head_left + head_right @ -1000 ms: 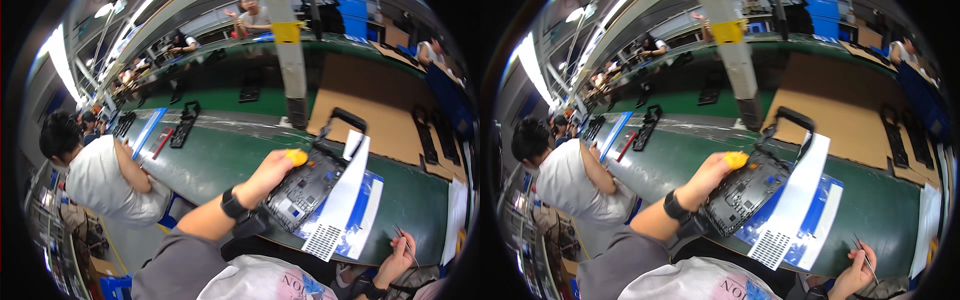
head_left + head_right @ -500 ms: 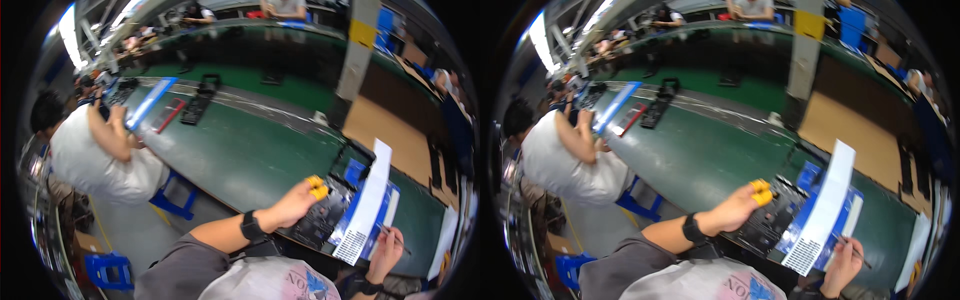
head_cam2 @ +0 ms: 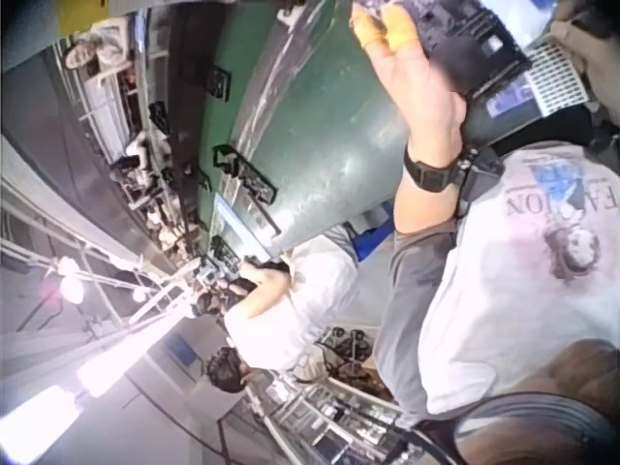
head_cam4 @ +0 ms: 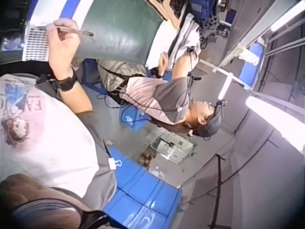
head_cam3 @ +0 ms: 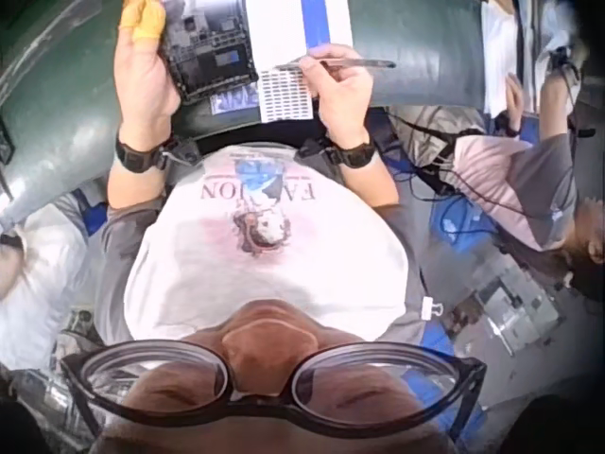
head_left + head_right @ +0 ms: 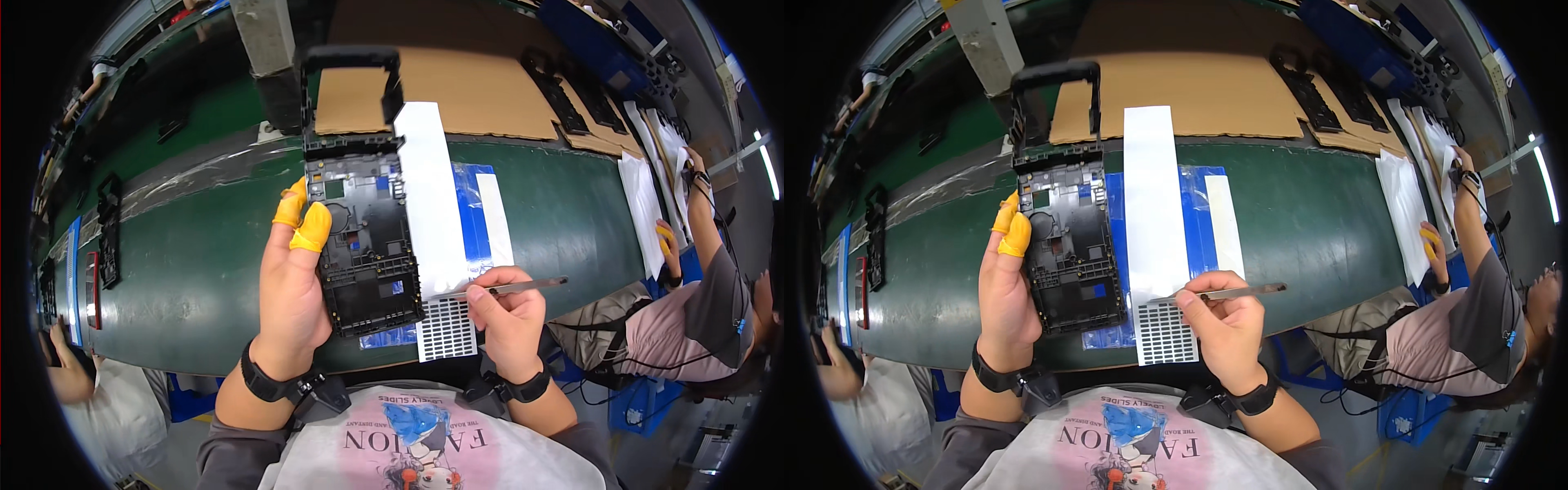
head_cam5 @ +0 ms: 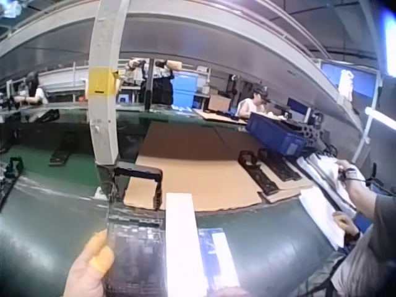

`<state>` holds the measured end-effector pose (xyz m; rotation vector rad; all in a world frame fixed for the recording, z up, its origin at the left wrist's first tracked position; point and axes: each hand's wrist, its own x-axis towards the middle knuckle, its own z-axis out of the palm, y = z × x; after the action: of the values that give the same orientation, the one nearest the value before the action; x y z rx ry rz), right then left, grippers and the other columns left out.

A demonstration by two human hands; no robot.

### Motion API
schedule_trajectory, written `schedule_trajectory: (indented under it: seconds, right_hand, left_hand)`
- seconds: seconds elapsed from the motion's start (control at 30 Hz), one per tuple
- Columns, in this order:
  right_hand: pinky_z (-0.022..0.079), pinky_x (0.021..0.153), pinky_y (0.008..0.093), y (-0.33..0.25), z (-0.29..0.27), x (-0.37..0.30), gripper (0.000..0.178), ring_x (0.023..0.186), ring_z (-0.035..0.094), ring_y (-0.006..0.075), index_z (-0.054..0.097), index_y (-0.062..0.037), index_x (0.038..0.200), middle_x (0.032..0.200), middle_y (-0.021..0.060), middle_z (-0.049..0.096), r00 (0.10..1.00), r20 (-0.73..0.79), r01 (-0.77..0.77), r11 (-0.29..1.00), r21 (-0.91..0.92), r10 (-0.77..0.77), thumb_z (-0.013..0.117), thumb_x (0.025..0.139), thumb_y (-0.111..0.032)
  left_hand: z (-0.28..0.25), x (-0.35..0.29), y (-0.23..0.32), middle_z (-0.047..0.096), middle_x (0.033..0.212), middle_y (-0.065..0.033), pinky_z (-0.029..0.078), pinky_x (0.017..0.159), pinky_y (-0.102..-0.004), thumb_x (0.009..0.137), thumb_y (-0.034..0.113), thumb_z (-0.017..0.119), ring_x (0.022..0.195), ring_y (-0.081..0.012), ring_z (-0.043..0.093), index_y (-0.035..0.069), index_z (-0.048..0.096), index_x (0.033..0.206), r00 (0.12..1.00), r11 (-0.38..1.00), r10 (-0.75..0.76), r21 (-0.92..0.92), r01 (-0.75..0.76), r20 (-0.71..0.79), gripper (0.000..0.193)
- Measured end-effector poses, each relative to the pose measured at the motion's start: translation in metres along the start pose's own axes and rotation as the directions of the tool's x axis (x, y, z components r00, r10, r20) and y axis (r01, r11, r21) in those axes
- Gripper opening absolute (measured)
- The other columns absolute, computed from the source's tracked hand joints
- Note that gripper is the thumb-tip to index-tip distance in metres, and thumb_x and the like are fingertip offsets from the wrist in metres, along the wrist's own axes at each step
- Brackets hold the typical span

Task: Using tweezers to precisely place components onto a plastic electronic chassis at an assembly station.

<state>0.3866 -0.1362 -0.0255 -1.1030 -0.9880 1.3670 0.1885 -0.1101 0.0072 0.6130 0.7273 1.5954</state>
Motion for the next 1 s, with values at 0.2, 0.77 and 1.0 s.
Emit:
schedule_trajectory:
  seconds: [0.2,0.77,1.0]
  right_hand:
    - [0.044,0.057,0.0181,0.000,0.003,-0.001,0.015,0.068,0.057,0.0107,0.048,0.0040,0.087,0.075,0.0101,0.057,0.998,-0.020,-0.065,0.997,-0.048,0.064,0.055,0.074,0.004]
    - [0.035,0.046,0.0181,-0.026,0.007,-0.006,0.017,0.052,0.050,0.0110,0.046,0.0006,0.085,0.068,0.0146,0.058,0.999,-0.014,0.043,0.990,0.131,-0.041,0.055,0.070,0.001]
    - [0.046,0.071,0.0261,-0.027,0.034,0.002,0.019,0.076,0.058,0.0166,0.046,0.0035,0.091,0.082,0.0161,0.059,0.974,0.155,0.126,0.965,0.230,-0.164,0.054,0.074,0.006]
  left_hand:
    - [0.001,-0.001,-0.003,0.047,0.110,-0.0064,0.043,0.082,-0.0294,0.086,0.014,0.042,0.099,-0.0152,0.049,0.007,0.033,0.122,0.999,0.999,-0.045,0.016,0.045,0.022,0.038]
    - [0.003,-0.002,-0.013,0.048,0.107,-0.0067,0.044,0.080,-0.0298,0.086,0.010,0.042,0.095,-0.0148,0.050,0.012,0.028,0.122,0.987,0.984,-0.158,-0.080,0.160,0.031,0.038]
    - [0.010,-0.005,-0.012,0.046,0.111,-0.0077,0.043,0.081,-0.0302,0.087,0.015,0.038,0.096,-0.0149,0.049,0.007,0.031,0.120,0.955,0.951,-0.296,-0.083,0.297,0.025,0.034]
